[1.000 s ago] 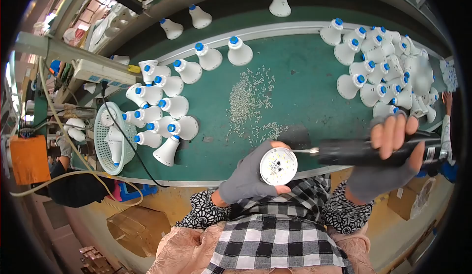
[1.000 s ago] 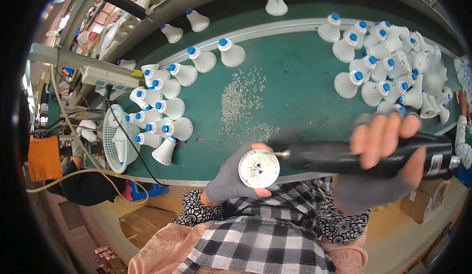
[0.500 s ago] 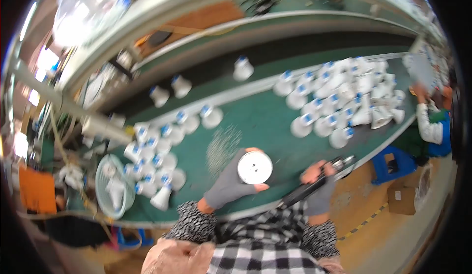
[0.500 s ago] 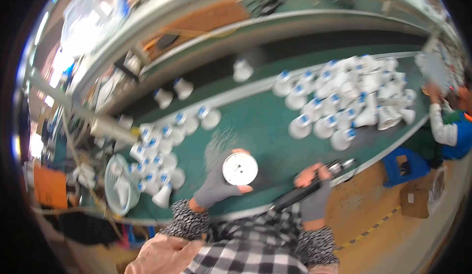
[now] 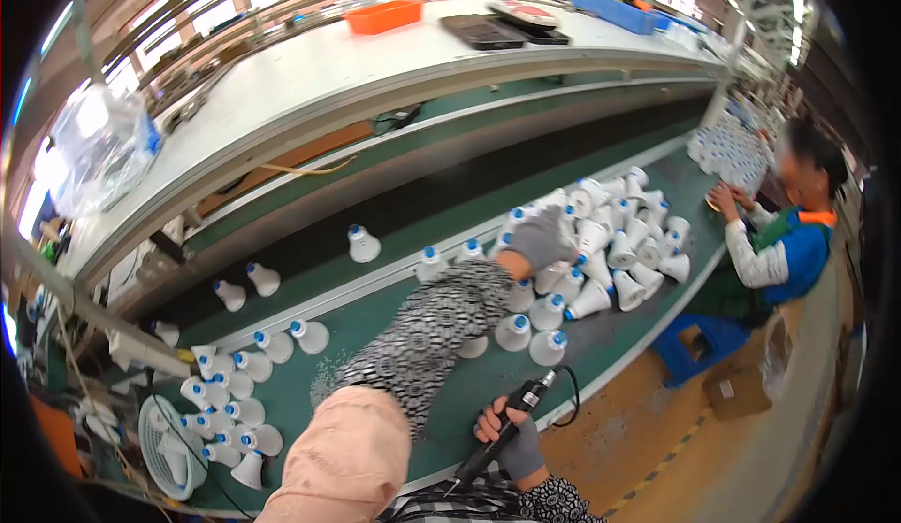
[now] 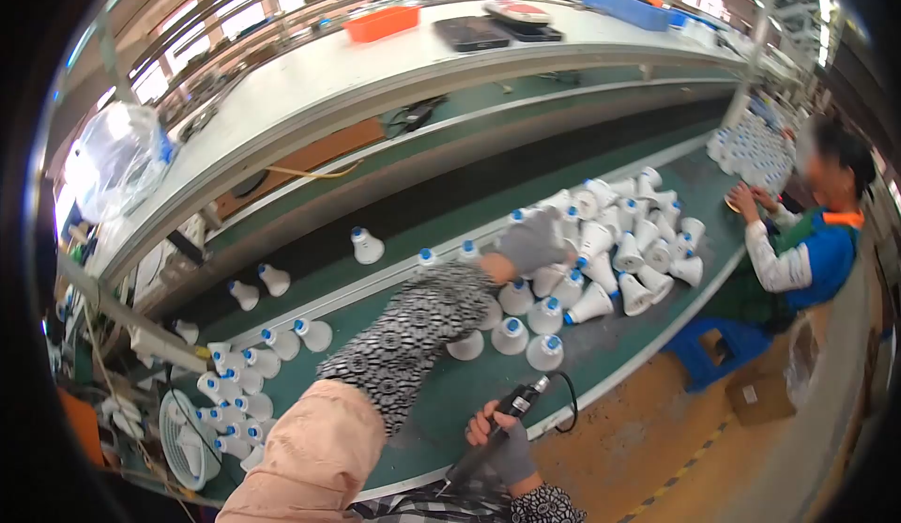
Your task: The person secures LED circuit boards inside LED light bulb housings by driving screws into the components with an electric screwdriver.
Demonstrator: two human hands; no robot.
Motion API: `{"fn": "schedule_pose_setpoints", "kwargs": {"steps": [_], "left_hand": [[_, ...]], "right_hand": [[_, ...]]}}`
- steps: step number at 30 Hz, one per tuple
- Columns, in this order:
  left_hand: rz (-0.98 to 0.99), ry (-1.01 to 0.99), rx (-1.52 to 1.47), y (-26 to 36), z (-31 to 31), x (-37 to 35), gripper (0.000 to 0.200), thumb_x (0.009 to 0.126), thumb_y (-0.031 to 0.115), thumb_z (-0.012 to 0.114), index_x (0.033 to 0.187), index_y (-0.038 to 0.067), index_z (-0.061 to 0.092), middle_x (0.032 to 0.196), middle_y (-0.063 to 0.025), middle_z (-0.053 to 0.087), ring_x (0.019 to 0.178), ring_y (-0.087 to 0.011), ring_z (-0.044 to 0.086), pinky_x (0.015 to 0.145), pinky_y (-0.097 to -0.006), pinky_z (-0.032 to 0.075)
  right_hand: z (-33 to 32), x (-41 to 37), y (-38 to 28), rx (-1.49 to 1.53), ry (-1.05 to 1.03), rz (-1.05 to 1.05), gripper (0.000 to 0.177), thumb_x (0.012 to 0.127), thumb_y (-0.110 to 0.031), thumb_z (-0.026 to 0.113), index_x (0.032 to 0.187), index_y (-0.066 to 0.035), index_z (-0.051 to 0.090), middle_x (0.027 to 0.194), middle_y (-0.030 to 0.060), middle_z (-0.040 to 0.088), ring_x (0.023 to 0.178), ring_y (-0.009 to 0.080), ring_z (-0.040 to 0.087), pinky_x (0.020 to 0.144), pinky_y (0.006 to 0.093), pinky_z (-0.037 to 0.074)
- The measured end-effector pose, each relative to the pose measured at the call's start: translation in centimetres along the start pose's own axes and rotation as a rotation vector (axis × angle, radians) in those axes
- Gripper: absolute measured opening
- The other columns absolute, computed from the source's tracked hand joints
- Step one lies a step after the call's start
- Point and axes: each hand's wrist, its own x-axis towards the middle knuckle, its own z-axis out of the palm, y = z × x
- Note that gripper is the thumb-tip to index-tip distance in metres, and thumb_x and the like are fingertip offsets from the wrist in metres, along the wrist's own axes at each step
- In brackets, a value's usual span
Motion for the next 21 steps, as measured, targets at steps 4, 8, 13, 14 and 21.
{"fn": "schedule_pose_setpoints", "kwargs": {"steps": [4, 8, 13, 14, 21], "left_hand": [[0.144, 0.093, 0.175, 2.0, -2.9, -1.6, 0.069, 0.076, 0.043, 0.069, 0.127, 0.002, 0.050, 0.123, -0.0199, 0.053, 0.116, -0.0354, 0.050, 0.099, -0.0453, 0.038], [0.091, 0.064, 0.780, -3.9, -10.6, -3.6, 0.047, 0.079, 0.029, 0.066, 0.120, 0.009, 0.057, 0.111, -0.0125, 0.056, 0.107, -0.0283, 0.052, 0.090, -0.0473, 0.038], [-0.303, -0.582, 1.402, -16.7, -12.7, -7.2, 0.043, 0.082, 0.027, 0.066, 0.122, 0.010, 0.064, 0.128, -0.0088, 0.060, 0.124, -0.0316, 0.049, 0.107, -0.0566, 0.025], [-0.325, -0.699, 1.359, -18.4, -12.7, -8.1, 0.040, 0.082, 0.026, 0.066, 0.118, 0.010, 0.066, 0.122, -0.0087, 0.063, 0.118, -0.0324, 0.054, 0.102, -0.0573, 0.029], [-0.523, -0.663, 1.246, -27.5, -12.3, -12.6, 0.025, 0.079, 0.025, 0.066, 0.099, 0.011, 0.071, 0.076, -0.0098, 0.069, 0.067, -0.0334, 0.067, 0.064, -0.0536, 0.045]], "right_hand": [[-0.9, 0.3, -0.4, -0.011, -0.047, 0.057, 0.023, 0.081, -0.022, 0.064, 0.094, -0.007, 0.053, 0.070, 0.0044, 0.046, 0.059, 0.0168, 0.045, 0.060, 0.0336, 0.038], [-1.7, 0.6, -0.4, 0.020, -0.079, 0.075, 0.026, 0.078, -0.022, 0.066, 0.095, -0.006, 0.054, 0.071, 0.0065, 0.049, 0.058, 0.0188, 0.049, 0.060, 0.0355, 0.039], [-1.6, 0.8, -0.4, -0.008, -0.076, 0.073, 0.027, 0.078, -0.021, 0.068, 0.095, -0.006, 0.053, 0.070, 0.0071, 0.049, 0.057, 0.0196, 0.049, 0.058, 0.0368, 0.042], [-1.5, 0.8, -0.3, -0.036, -0.066, 0.053, 0.028, 0.078, -0.022, 0.068, 0.095, -0.006, 0.052, 0.069, 0.0067, 0.049, 0.055, 0.0192, 0.049, 0.057, 0.0366, 0.043], [-0.4, 0.8, 0.3, -0.149, -0.048, -0.045, 0.027, 0.085, -0.024, 0.065, 0.095, -0.006, 0.048, 0.069, 0.0041, 0.046, 0.053, 0.0151, 0.047, 0.053, 0.0332, 0.042]]}}
